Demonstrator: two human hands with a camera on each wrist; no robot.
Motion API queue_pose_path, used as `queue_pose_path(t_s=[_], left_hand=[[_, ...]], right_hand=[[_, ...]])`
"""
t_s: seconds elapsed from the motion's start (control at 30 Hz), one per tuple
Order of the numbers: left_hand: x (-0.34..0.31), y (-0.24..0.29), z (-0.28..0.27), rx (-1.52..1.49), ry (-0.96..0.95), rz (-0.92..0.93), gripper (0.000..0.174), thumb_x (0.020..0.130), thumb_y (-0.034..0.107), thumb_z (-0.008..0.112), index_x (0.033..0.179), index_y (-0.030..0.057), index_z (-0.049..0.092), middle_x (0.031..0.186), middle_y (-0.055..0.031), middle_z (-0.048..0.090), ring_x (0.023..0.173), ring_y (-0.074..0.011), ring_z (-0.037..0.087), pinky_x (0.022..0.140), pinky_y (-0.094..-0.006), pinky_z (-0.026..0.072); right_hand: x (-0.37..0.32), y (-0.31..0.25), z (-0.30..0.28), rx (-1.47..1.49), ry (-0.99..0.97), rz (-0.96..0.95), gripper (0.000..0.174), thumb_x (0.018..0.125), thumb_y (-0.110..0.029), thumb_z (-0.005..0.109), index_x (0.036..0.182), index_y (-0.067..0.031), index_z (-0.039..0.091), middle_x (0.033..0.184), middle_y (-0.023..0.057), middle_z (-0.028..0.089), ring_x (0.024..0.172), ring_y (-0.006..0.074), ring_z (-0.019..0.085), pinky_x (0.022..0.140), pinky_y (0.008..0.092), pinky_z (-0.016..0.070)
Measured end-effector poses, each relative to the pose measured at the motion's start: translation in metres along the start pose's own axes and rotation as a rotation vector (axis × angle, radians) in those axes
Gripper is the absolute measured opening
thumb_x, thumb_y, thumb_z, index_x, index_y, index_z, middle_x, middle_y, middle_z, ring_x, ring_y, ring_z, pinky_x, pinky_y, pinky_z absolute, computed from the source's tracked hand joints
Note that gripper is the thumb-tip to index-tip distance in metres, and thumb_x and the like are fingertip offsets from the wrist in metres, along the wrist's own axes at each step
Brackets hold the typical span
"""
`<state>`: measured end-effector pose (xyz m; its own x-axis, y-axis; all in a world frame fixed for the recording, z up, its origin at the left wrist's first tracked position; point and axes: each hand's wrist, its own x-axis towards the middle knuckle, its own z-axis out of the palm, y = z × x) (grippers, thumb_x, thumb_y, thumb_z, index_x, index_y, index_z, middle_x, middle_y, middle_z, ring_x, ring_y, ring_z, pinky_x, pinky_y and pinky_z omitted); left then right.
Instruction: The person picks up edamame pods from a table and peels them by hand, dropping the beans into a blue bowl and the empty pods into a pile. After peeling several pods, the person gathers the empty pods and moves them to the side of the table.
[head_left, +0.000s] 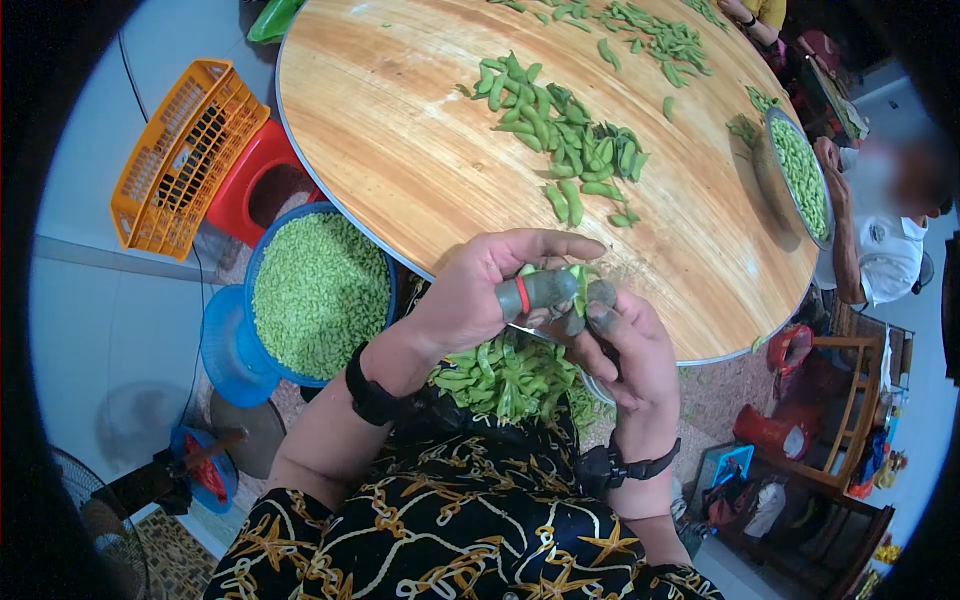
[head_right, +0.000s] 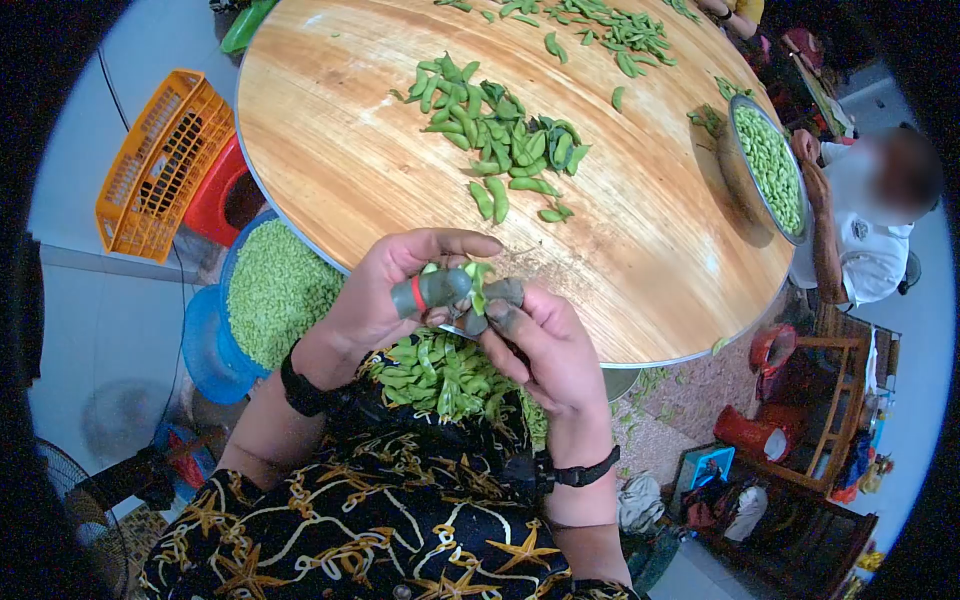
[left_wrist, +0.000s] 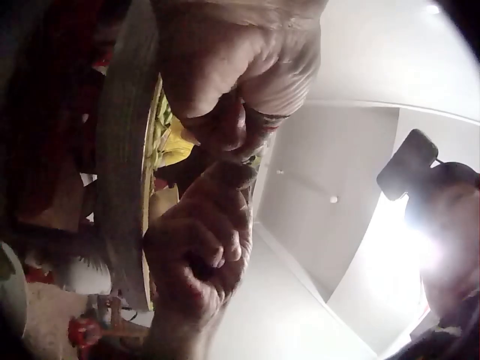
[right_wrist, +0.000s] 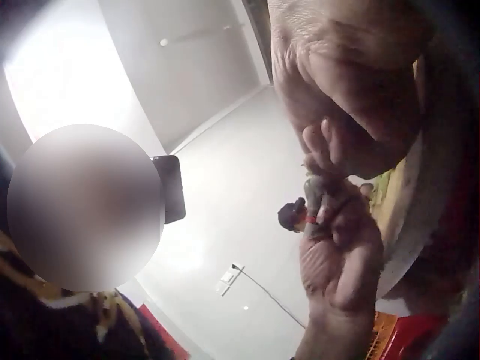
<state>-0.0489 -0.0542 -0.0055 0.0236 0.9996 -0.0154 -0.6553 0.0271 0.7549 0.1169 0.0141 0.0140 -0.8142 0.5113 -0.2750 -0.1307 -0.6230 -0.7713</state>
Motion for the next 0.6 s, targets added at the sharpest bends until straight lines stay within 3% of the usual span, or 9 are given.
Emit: queue_pose_path(t_s=[0.03, 0.1, 0.13, 0.23, 0.37, 0.43, 0.47, 0.53, 0.6], left_hand=[[0.0, 0.003, 0.0, -0.002, 0.001, 0.001, 0.033, 0.082, 0.006, 0.06, 0.114, 0.0, 0.054, 0.09, -0.0026, 0.062, 0.076, -0.0034, 0.055, 0.062, -0.014, 0.0432], [-0.001, 0.006, 0.001, 0.411, 0.025, 0.069, 0.034, 0.081, 0.005, 0.061, 0.114, 0.0008, 0.053, 0.092, -0.0028, 0.061, 0.075, -0.0049, 0.055, 0.065, -0.0168, 0.0445], [-0.001, 0.003, 0.001, 0.407, 0.022, 0.066, 0.034, 0.081, 0.005, 0.061, 0.114, 0.0008, 0.053, 0.092, -0.0028, 0.061, 0.075, -0.0049, 0.055, 0.065, -0.0168, 0.0445], [0.002, -0.007, 0.004, 0.574, -0.057, 0.316, 0.036, 0.077, 0.006, 0.066, 0.11, 0.0009, 0.054, 0.095, -0.0031, 0.061, 0.078, -0.0079, 0.056, 0.072, -0.024, 0.0464], [-0.003, 0.0, 0.005, 0.818, 0.03, 0.273, 0.034, 0.076, 0.005, 0.066, 0.108, 0.0017, 0.056, 0.091, -0.0065, 0.063, 0.075, -0.0118, 0.059, 0.071, -0.0247, 0.0476], [-0.001, -0.003, 0.004, 1.109, 0.018, 0.582, 0.03, 0.074, 0.005, 0.067, 0.104, 0.0032, 0.06, 0.084, -0.0096, 0.063, 0.072, -0.0184, 0.062, 0.068, -0.0264, 0.0487], [-0.003, -0.004, 0.004, 1.107, 0.017, 0.581, 0.03, 0.074, 0.005, 0.067, 0.104, 0.0032, 0.06, 0.084, -0.0096, 0.063, 0.072, -0.0184, 0.062, 0.068, -0.0264, 0.0487], [-0.008, -0.007, 0.005, 1.143, 0.007, 0.602, 0.027, 0.073, 0.005, 0.066, 0.101, 0.005, 0.063, 0.079, -0.0104, 0.062, 0.07, -0.024, 0.063, 0.065, -0.0275, 0.049], [-0.008, -0.009, 0.007, 1.094, 0.036, 0.606, 0.025, 0.075, 0.005, 0.065, 0.1, 0.0045, 0.063, 0.079, -0.0105, 0.062, 0.07, -0.0236, 0.063, 0.064, -0.0274, 0.0488]], right_hand=[[-0.001, -0.004, 0.0, -0.206, 0.086, -0.021, 0.017, 0.092, -0.016, 0.046, 0.094, -0.0027, 0.056, 0.057, -0.0026, 0.048, 0.041, 0.0024, 0.033, 0.04, 0.0167, 0.0258], [0.001, -0.005, 0.0, -0.498, 0.26, -0.122, 0.021, 0.092, -0.021, 0.047, 0.099, -0.0028, 0.055, 0.062, -0.0024, 0.049, 0.046, 0.0019, 0.035, 0.041, 0.0171, 0.0253], [0.003, -0.006, 0.002, -0.499, 0.264, -0.12, 0.021, 0.092, -0.021, 0.047, 0.099, -0.0028, 0.055, 0.062, -0.0024, 0.049, 0.046, 0.0019, 0.035, 0.041, 0.0171, 0.0253], [0.008, -0.006, 0.005, -0.378, 0.184, -0.202, 0.027, 0.089, -0.018, 0.053, 0.11, -0.0031, 0.049, 0.073, -0.003, 0.05, 0.051, 0.0022, 0.037, 0.043, 0.0174, 0.0245], [0.012, 0.0, 0.008, -0.439, 0.194, -0.219, 0.025, 0.086, -0.011, 0.055, 0.109, -0.0019, 0.049, 0.076, -0.0025, 0.052, 0.053, 0.0021, 0.04, 0.045, 0.0169, 0.0299], [0.017, 0.009, 0.017, -0.285, 0.306, -0.372, 0.022, 0.085, -0.007, 0.055, 0.105, -0.0012, 0.049, 0.079, -0.0009, 0.054, 0.052, 0.002, 0.042, 0.043, 0.0158, 0.0346], [0.016, 0.008, 0.017, -0.286, 0.309, -0.372, 0.022, 0.085, -0.007, 0.055, 0.105, -0.0012, 0.049, 0.079, -0.0009, 0.054, 0.052, 0.002, 0.042, 0.043, 0.0158, 0.0346], [0.014, 0.008, 0.015, 0.121, 0.201, -0.211, 0.018, 0.084, -0.005, 0.055, 0.101, -0.0017, 0.05, 0.08, 0.0008, 0.055, 0.052, 0.0026, 0.046, 0.04, 0.0143, 0.0366], [0.015, 0.016, 0.014, 0.249, 0.126, -0.246, 0.016, 0.084, -0.005, 0.055, 0.099, -0.0026, 0.05, 0.08, 0.0014, 0.055, 0.051, 0.0027, 0.047, 0.036, 0.0135, 0.0334]])
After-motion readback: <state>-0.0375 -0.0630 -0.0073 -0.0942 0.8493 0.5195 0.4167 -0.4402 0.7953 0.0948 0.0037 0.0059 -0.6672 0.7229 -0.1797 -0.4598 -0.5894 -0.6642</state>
